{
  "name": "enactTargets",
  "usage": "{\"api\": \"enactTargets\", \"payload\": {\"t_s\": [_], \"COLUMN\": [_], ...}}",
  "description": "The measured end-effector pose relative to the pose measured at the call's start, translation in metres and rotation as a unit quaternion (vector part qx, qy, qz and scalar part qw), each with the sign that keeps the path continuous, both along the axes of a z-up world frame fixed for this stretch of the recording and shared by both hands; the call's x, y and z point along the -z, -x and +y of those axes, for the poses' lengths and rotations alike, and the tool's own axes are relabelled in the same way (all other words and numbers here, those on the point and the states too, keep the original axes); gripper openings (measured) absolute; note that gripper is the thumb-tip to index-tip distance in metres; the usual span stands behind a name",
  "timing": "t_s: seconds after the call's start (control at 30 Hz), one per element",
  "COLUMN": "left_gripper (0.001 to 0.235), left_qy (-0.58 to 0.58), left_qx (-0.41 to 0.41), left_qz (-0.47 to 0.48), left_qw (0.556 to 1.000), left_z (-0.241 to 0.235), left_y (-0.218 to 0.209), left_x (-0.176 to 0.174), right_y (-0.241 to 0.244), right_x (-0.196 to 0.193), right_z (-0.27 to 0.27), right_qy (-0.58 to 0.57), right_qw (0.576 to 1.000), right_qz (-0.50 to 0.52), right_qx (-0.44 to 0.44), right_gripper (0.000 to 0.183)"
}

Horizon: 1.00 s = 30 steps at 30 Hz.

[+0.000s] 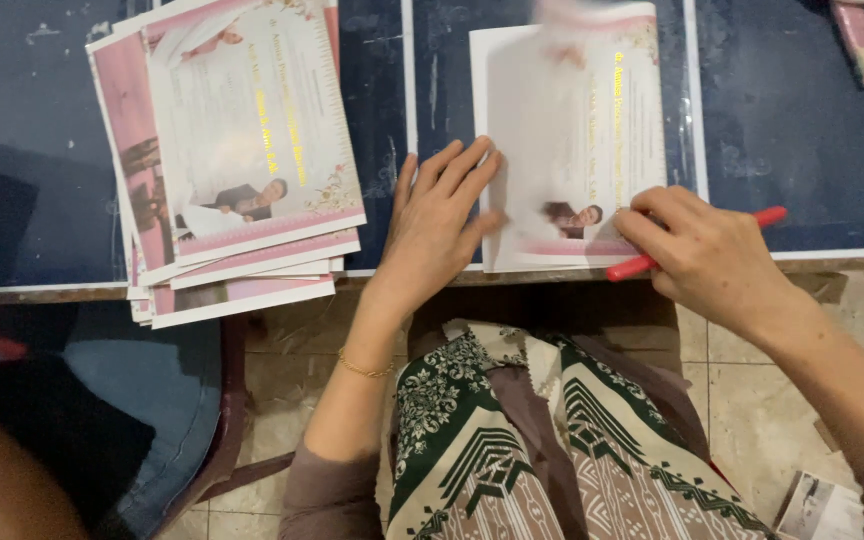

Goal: The person inserts printed invitation cards into the center of open booklets. They use a red tool to smooth the pages and ensure the cards are properly aligned within the covers.

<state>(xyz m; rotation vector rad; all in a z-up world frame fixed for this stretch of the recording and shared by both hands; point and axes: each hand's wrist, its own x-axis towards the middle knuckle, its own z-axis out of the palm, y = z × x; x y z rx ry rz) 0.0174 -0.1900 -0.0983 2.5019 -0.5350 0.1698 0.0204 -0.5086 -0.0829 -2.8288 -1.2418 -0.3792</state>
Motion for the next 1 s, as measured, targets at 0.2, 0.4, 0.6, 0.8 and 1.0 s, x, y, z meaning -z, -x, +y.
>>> {"api": "enactTargets", "payload": {"t_s": [0.2,0.4,0.6,0.8,1.0], "left_gripper": [0.057,0.106,0.108,0.104,0.105], "left_qy": [0.155,0.072,0.044,0.006,-0.020], "left_qx": [-0.020,0.037,0.053,0.042,0.025], "left_qz": [0.064,0.091,0.099,0.085,0.081], "left_qw": [0.986,0.993,0.993,0.995,0.996], "left_z": [0.002,0.009,0.010,0.009,0.007], "left_y": [-0.003,0.004,0.006,0.006,0.006], "left_x": [-0.019,-0.027,-0.030,-0.031,-0.025], "right_y": [-0.035,-0.039,-0.036,-0.033,-0.044], "right_x": [-0.023,-0.027,-0.035,-0.058,0.010], "right_z": [0.045,0.050,0.055,0.064,0.106], "right_qy": [0.098,0.132,0.148,0.017,-0.160], "right_qw": [0.988,0.975,0.969,0.955,0.976], "right_qz": [0.113,0.174,0.190,0.286,0.120], "right_qx": [0.030,0.049,0.055,0.069,-0.088], "right_gripper": [0.072,0.072,0.070,0.058,0.026]}}
